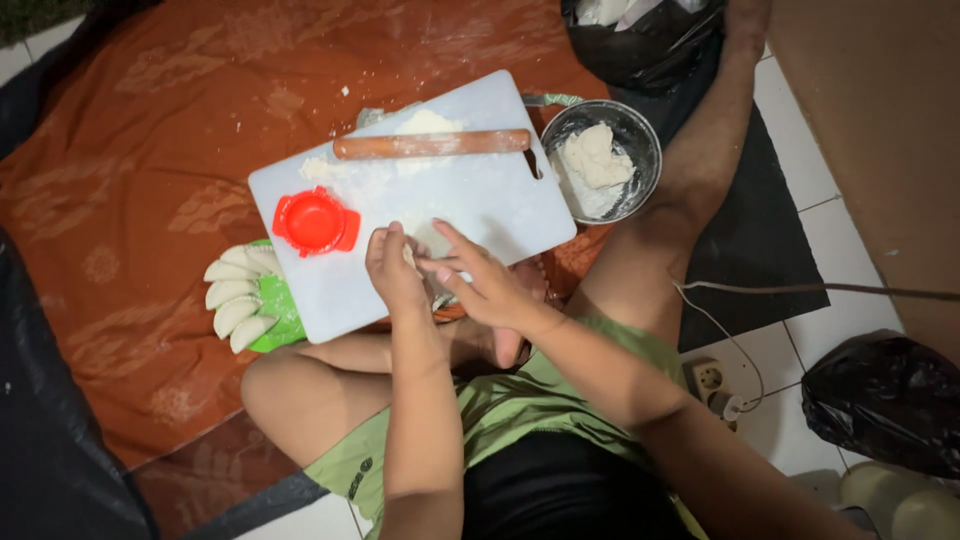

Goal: Preparing individual pastries by rolling, flattening dough, and using a crescent-shaped mold.

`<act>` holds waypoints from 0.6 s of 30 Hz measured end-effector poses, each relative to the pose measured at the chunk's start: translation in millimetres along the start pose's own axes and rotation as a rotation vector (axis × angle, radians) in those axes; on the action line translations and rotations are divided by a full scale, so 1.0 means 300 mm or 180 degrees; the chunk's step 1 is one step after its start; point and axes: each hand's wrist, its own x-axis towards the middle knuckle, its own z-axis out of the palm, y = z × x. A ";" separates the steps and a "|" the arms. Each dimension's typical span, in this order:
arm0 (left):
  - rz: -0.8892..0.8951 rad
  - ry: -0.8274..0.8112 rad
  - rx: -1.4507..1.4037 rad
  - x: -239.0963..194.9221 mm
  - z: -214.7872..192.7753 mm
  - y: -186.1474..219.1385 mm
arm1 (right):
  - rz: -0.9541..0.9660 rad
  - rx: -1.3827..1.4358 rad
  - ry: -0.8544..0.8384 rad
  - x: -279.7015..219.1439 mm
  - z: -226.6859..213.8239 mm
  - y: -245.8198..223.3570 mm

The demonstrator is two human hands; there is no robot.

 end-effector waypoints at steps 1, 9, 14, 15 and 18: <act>-0.0001 -0.0019 -0.0001 -0.008 0.011 0.020 | -0.0001 -0.0009 0.0017 -0.003 -0.010 0.019; -0.0766 -0.0174 -0.0310 -0.009 -0.015 -0.014 | -0.1231 0.0039 0.1001 0.034 0.021 0.026; -0.1070 -0.0493 0.0063 -0.014 -0.040 -0.027 | -0.1686 -0.0429 0.0884 0.119 0.067 0.074; -0.1288 -0.0696 0.0004 -0.025 -0.033 0.011 | -0.1705 -0.0630 0.0944 0.152 0.070 0.097; -0.1392 -0.0931 -0.0536 -0.157 0.009 0.171 | -0.1408 -0.0583 0.1023 0.174 0.036 0.076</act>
